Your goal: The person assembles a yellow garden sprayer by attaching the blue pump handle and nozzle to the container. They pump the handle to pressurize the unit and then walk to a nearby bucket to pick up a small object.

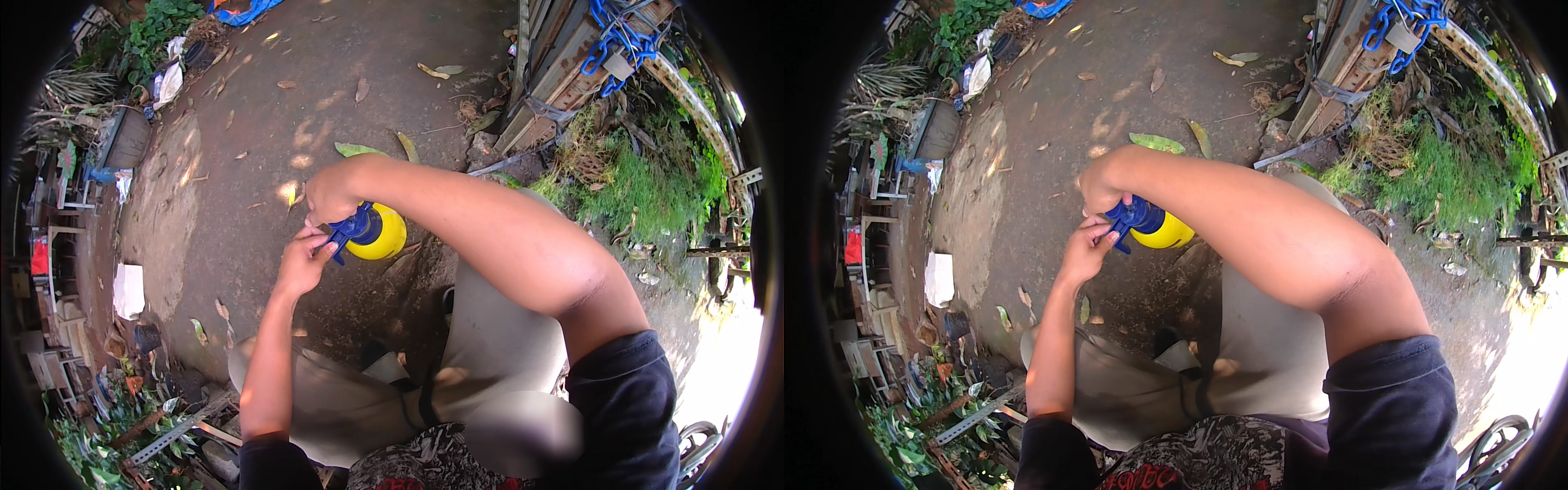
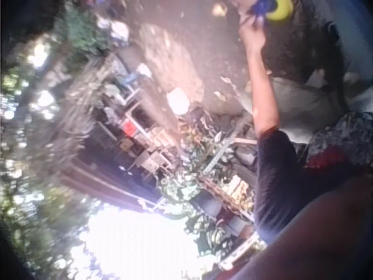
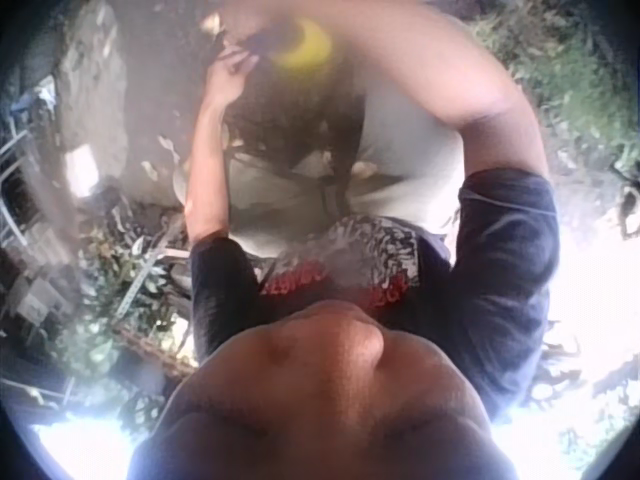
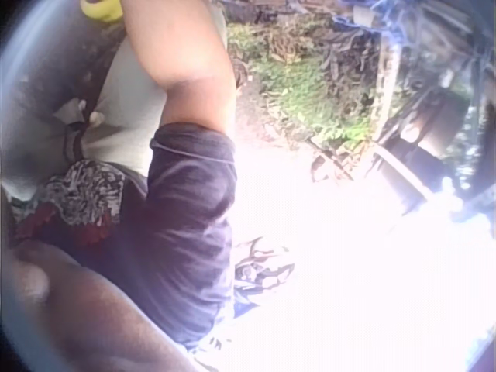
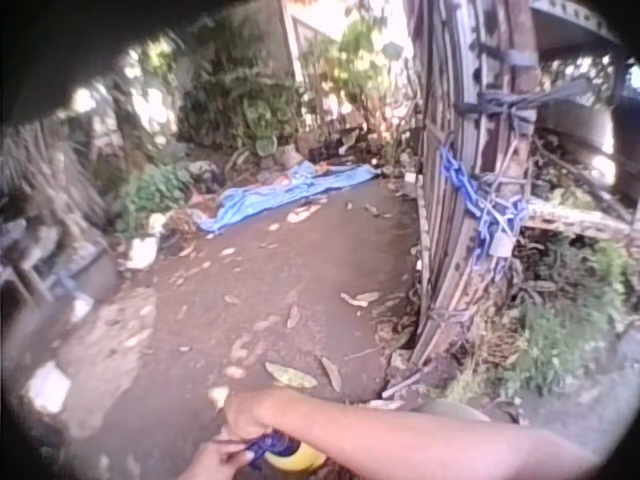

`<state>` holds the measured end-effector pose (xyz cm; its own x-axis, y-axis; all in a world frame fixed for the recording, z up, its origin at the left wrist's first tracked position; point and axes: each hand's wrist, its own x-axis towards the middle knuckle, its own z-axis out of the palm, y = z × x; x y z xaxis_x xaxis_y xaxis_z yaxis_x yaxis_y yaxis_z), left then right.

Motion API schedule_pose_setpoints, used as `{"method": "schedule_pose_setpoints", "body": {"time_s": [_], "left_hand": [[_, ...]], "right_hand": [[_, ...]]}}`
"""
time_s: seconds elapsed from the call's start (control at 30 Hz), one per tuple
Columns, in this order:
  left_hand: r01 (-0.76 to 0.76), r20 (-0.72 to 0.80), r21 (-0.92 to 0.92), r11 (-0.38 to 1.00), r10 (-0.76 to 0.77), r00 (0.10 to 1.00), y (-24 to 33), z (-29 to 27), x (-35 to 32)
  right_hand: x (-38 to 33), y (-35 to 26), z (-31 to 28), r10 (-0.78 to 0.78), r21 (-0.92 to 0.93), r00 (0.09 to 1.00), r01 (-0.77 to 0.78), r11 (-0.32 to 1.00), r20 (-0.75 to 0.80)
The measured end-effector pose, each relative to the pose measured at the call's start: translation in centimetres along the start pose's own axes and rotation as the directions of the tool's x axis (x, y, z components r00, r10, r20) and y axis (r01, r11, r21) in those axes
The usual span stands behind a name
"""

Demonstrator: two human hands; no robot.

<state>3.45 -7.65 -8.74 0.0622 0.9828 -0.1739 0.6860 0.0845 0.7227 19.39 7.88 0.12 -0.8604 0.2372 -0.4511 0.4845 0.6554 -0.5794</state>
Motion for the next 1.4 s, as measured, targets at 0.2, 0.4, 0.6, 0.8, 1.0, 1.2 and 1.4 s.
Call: {"method": "schedule_pose_setpoints", "body": {"time_s": [0.2,0.4,0.6,0.8,1.0,1.2,1.4], "left_hand": [[0.044,0.022,-0.017,0.999,-0.043,0.999,0.4,0.0,-0.1],[-0.009,0.08,-0.182,0.983,0.023,0.997,-0.9,-1.3,-0.3],[0.023,0.166,-0.167,0.986,0.005,0.986,1.1,-2.4,-0.6],[0.211,0.237,-0.153,0.966,-0.171,0.956,1.2,-2.3,-0.7],[0.241,0.237,-0.324,0.915,-0.168,0.957,0.5,-1.3,0.1],[0.395,0.315,-0.392,0.831,-0.282,0.906,2.6,-1.6,0.3],[0.373,0.308,-0.366,0.853,-0.267,0.913,0.2,-0.8,0.6]], "right_hand": [[-0.2,-0.8,-0.8,0.023,-0.041,0.998,-0.02,0.999,0.063],[-1.4,-1.7,-1.1,0.075,-0.031,0.997,-0.075,0.997,0.007],[-1.1,-1.6,-0.9,0.068,-0.02,0.997,-0.067,0.998,0.037],[-0.9,-1.6,-1.1,0.097,-0.016,0.995,-0.096,0.995,0.024],[-0.1,-1.5,-0.8,0.087,-0.049,0.996,-0.086,0.995,0.036],[-0.1,-1.1,-0.7,0.09,-0.057,0.995,-0.088,0.995,0.032],[0.1,-2.0,-0.5,0.071,-0.123,0.997,-0.067,0.99,0.026]]}}
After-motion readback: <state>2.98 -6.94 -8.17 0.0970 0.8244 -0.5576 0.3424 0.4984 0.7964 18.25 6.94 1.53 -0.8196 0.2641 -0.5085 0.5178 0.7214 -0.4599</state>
